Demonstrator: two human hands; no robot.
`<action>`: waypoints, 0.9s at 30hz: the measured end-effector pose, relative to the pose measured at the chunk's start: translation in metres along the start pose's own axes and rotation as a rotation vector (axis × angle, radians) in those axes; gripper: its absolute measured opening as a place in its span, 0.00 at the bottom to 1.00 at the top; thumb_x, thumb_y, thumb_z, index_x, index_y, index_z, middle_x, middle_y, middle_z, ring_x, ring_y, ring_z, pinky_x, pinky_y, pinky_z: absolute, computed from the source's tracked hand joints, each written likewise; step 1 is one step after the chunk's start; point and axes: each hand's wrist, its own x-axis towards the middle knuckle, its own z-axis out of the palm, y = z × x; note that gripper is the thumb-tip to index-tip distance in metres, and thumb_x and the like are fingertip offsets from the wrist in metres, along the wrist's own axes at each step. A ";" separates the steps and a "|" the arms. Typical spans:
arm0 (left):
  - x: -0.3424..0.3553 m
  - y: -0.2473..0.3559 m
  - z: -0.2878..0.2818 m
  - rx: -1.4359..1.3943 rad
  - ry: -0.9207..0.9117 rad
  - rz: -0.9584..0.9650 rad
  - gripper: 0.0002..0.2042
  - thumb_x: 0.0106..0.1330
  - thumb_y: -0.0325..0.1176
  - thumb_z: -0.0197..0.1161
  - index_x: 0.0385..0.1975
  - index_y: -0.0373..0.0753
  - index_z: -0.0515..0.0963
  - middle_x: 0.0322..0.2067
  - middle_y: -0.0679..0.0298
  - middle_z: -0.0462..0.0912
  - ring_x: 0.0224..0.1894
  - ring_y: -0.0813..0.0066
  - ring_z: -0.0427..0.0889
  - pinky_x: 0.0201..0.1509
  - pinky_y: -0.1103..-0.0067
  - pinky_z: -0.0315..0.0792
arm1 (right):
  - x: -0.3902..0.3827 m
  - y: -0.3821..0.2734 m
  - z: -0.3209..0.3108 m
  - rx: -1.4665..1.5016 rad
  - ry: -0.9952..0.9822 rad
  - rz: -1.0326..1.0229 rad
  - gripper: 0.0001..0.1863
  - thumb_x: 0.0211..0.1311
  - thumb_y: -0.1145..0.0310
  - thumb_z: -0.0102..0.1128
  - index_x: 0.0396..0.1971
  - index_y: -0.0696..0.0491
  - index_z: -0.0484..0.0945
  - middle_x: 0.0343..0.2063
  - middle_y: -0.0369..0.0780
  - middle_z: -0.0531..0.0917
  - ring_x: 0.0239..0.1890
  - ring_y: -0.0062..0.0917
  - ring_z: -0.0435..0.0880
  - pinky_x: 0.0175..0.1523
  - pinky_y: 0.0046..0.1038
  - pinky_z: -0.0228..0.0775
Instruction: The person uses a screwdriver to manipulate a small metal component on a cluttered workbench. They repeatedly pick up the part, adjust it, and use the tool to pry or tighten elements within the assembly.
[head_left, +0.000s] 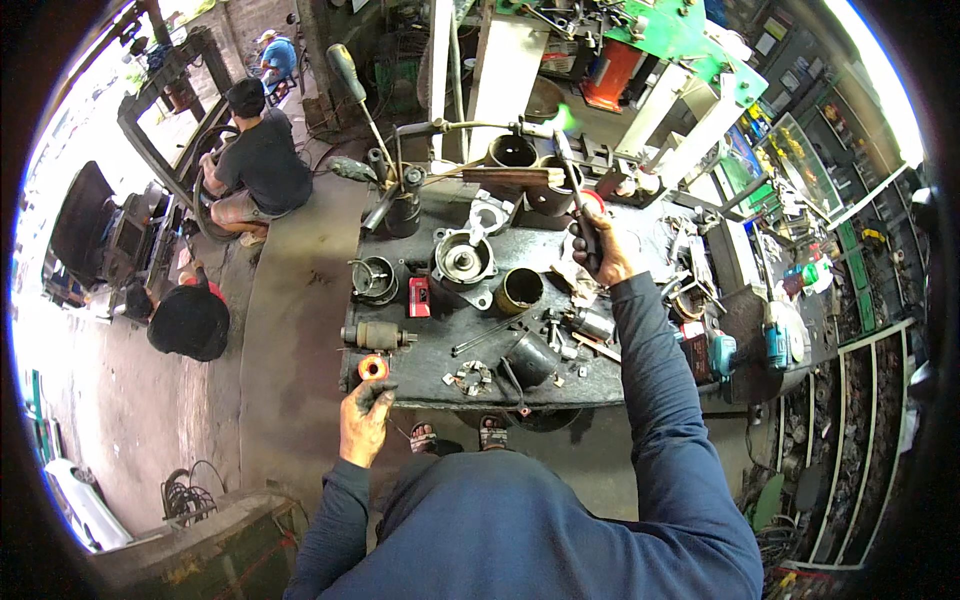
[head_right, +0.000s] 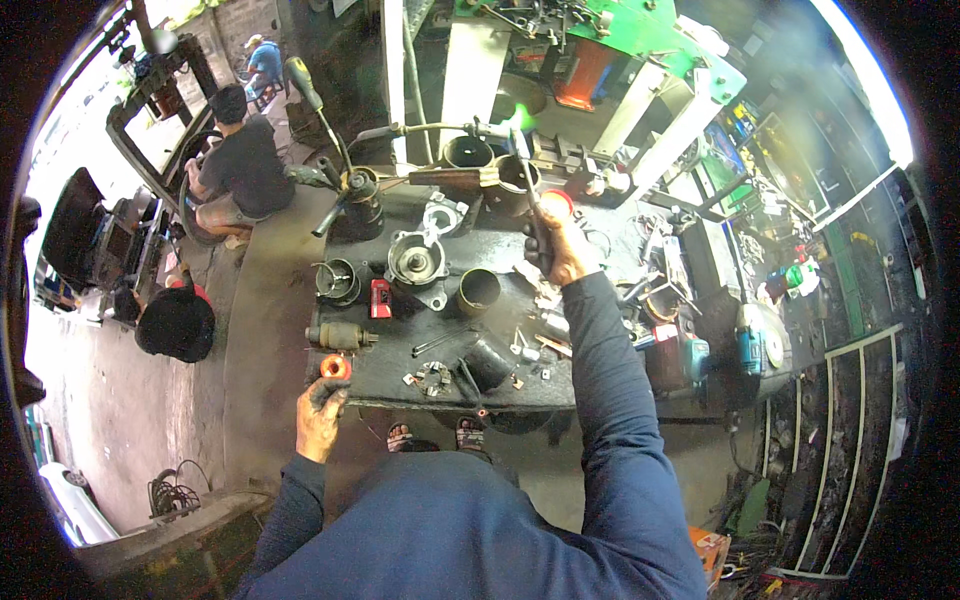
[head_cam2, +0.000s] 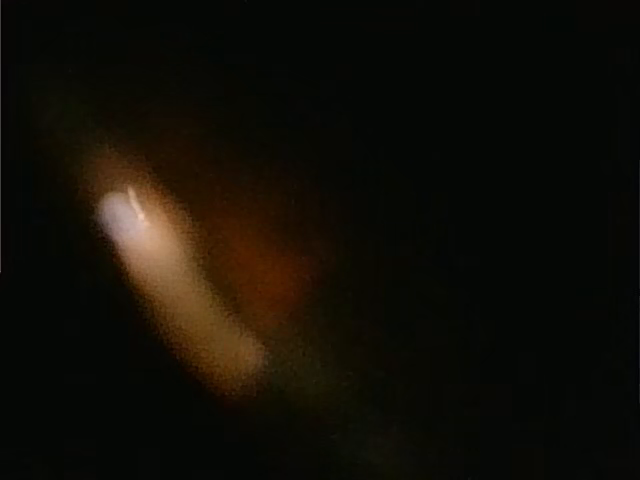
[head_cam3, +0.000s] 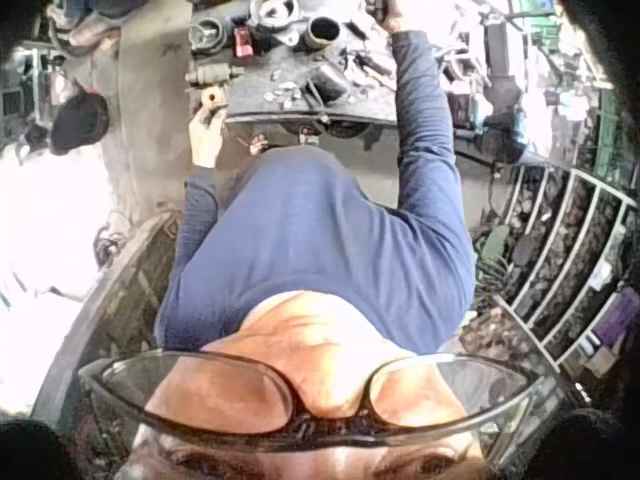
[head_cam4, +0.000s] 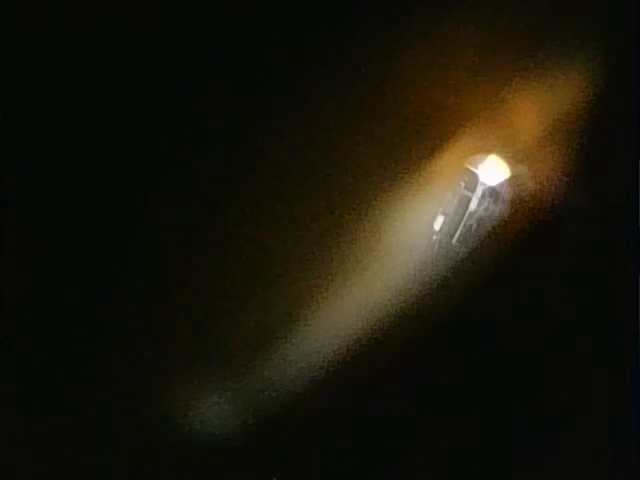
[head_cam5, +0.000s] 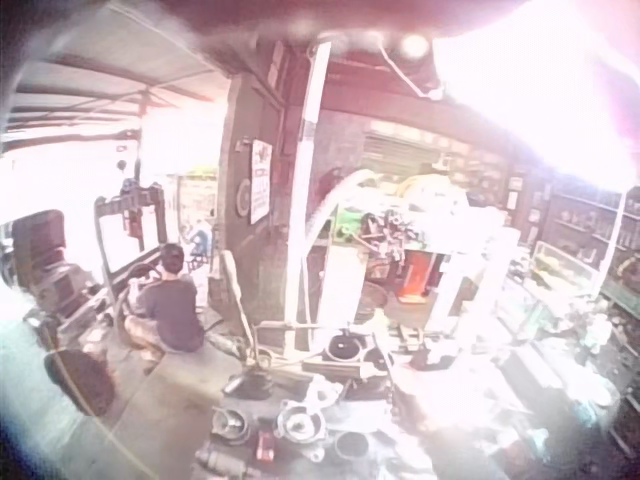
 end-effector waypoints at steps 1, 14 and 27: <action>0.004 -0.002 0.003 -0.033 0.007 0.036 0.09 0.71 0.32 0.66 0.43 0.33 0.83 0.30 0.73 0.80 0.31 0.85 0.74 0.37 0.83 0.69 | -0.003 0.000 0.001 -0.046 -0.047 -0.038 0.13 0.72 0.54 0.62 0.42 0.48 0.77 0.25 0.34 0.79 0.19 0.21 0.73 0.23 0.24 0.68; -0.012 -0.047 0.006 0.139 -0.017 -0.005 0.14 0.66 0.35 0.71 0.43 0.29 0.85 0.37 0.61 0.90 0.41 0.76 0.84 0.50 0.76 0.77 | -0.202 0.113 -0.089 -0.048 -0.336 0.030 0.31 0.62 0.47 0.73 0.51 0.59 0.77 0.25 0.37 0.78 0.17 0.20 0.72 0.20 0.23 0.62; -0.027 -0.087 0.031 0.027 -0.136 -0.131 0.05 0.72 0.26 0.64 0.41 0.31 0.78 0.36 0.62 0.84 0.33 0.76 0.83 0.36 0.74 0.85 | -0.332 0.177 -0.030 -1.616 0.167 -0.024 0.16 0.63 0.62 0.72 0.38 0.60 0.82 0.21 0.47 0.79 0.22 0.32 0.78 0.32 0.34 0.69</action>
